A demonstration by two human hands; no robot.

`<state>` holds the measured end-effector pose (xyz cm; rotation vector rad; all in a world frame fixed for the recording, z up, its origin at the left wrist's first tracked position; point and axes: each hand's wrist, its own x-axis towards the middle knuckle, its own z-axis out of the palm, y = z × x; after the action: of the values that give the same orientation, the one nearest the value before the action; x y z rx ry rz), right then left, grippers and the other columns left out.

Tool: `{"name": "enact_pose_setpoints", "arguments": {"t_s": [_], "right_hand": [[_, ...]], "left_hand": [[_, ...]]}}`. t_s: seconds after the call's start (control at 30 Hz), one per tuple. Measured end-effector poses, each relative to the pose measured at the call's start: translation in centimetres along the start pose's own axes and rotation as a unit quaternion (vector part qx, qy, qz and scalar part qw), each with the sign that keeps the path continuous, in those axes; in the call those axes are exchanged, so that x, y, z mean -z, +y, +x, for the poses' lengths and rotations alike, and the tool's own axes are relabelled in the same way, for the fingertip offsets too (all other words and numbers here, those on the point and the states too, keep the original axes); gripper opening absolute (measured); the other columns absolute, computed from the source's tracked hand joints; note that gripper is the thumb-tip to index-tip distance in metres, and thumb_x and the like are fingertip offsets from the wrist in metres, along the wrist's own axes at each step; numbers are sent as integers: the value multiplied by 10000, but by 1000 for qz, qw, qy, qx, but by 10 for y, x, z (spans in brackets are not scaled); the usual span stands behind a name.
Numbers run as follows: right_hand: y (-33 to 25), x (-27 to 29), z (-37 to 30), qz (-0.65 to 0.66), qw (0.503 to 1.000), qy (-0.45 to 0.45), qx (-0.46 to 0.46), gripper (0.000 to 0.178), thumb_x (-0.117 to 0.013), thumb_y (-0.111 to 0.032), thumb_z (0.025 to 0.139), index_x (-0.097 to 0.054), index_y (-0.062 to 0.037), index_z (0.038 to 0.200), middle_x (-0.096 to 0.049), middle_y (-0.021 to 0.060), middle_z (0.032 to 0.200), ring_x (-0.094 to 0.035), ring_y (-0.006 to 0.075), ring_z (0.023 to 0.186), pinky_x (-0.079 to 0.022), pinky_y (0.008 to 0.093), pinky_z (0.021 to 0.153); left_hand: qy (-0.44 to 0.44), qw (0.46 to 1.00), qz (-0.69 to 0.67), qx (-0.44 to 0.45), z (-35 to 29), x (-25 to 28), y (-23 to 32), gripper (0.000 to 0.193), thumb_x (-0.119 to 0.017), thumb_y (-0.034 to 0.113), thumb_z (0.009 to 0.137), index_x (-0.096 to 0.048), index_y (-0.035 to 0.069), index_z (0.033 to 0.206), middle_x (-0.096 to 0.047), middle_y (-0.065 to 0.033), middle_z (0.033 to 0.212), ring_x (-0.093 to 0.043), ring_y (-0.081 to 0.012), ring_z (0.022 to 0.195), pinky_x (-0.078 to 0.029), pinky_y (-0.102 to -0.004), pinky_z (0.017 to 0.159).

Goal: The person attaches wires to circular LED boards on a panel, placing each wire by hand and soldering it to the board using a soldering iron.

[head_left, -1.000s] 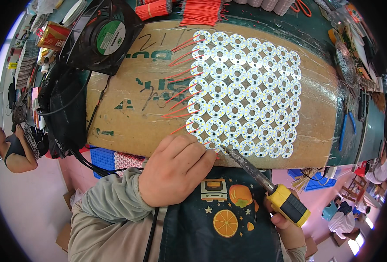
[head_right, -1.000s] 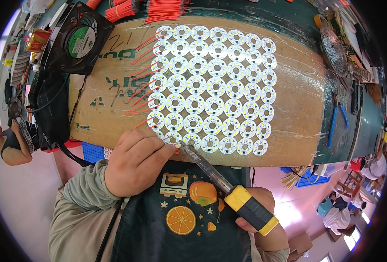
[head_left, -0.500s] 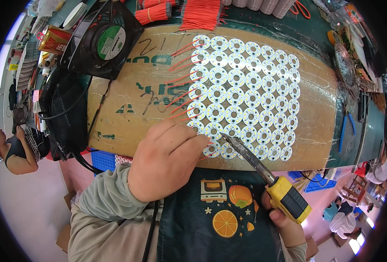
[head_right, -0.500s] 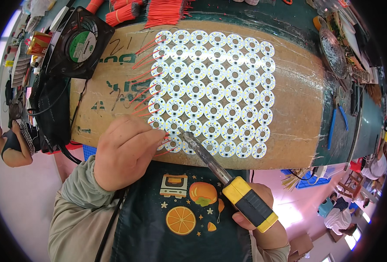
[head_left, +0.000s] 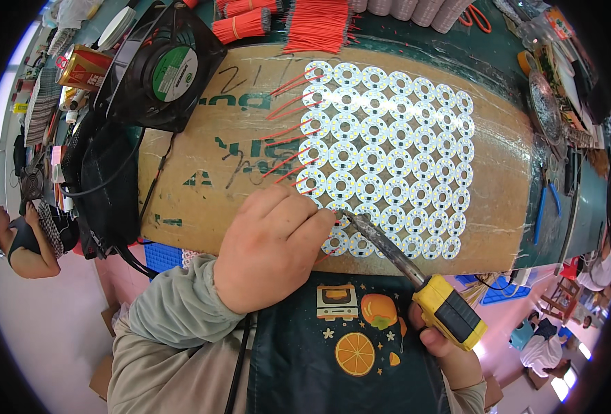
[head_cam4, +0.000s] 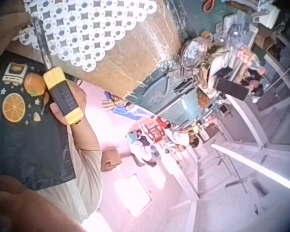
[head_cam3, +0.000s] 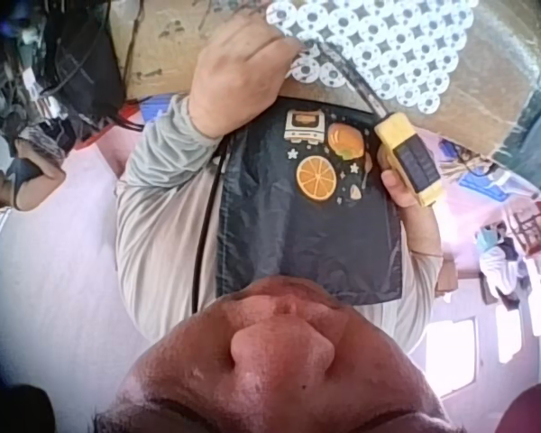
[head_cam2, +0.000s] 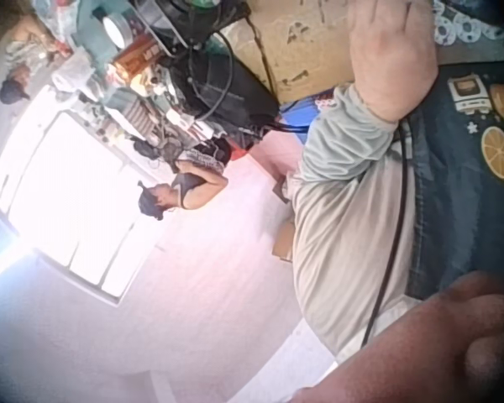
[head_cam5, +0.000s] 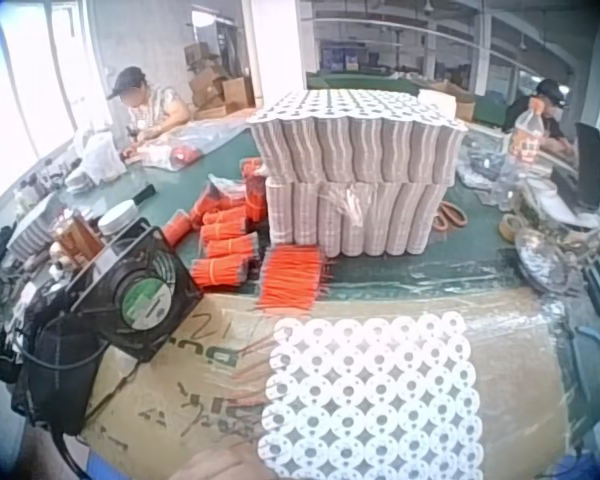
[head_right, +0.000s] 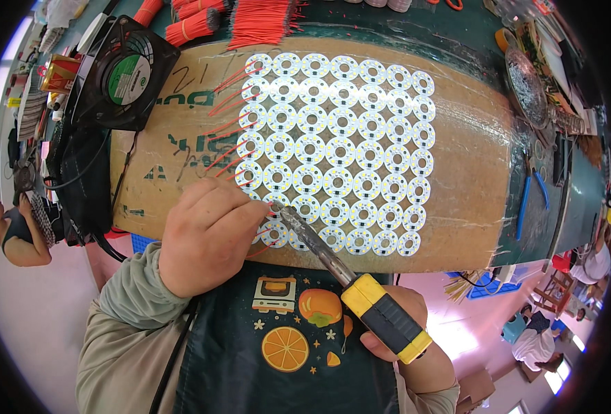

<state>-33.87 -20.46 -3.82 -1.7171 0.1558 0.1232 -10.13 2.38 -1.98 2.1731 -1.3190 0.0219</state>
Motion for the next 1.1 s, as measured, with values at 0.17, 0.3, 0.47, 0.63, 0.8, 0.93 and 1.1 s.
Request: {"name": "enact_pose_setpoints", "arguments": {"t_s": [0.17,0.3,0.47,0.63,0.8,0.93,1.1], "right_hand": [[1,0,-1,-35,999,-7,-8,510,-660,-492,902,-702,-18,1086,-702,114,888,-690,305,712,-528,367,601],[2,-4,-1,-43,999,8,-13,508,-661,-493,897,-703,-22,1084,-704,113,892,-692,305,719,-530,368,604],[-2,-4,6,-80,996,15,30,477,-669,-473,884,-705,-35,1069,-704,99,881,-688,311,705,-527,372,591],[-3,-5,6,-61,998,19,12,466,-671,-466,883,-705,-38,1064,-701,95,862,-684,312,692,-526,369,585],[-5,-6,6,0,1000,24,4,471,-662,-475,896,-704,-32,1053,-694,80,828,-679,295,671,-521,360,577],[3,1,-3,-18,1000,-2,-3,485,-668,-483,899,-708,-24,1053,-686,79,813,-674,282,659,-519,353,575],[-3,-3,-3,-3,1000,19,-20,495,-672,-492,892,-715,-28,1061,-695,82,828,-680,284,666,-520,351,575]], "left_hand": [[-11,1000,5,4,0,0,1,308,-720,-5,653,-699,40,957,-620,-67,864,-611,-261,798,-498,-363,710],[-7,1000,4,-2,0,0,0,314,-716,-9,653,-695,30,963,-612,-72,867,-608,-267,808,-498,-367,710],[-1,1000,-2,-2,1,-1,1,315,-712,-17,654,-690,22,966,-602,-77,864,-606,-273,807,-500,-373,711],[-8,1000,-3,2,1,-1,1,307,-710,-22,655,-689,22,958,-598,-76,860,-603,-270,797,-498,-372,709],[-10,1000,-2,3,1,-1,1,303,-706,-25,655,-691,28,952,-595,-71,856,-599,-261,790,-495,-367,709],[-13,1000,-3,6,1,1,2,302,-706,-20,652,-691,33,949,-595,-73,862,-596,-263,796,-494,-367,710],[3,1000,-3,9,1,-2,3,296,-707,-16,652,-688,32,944,-598,-82,873,-596,-269,811,-491,-372,720]]}}
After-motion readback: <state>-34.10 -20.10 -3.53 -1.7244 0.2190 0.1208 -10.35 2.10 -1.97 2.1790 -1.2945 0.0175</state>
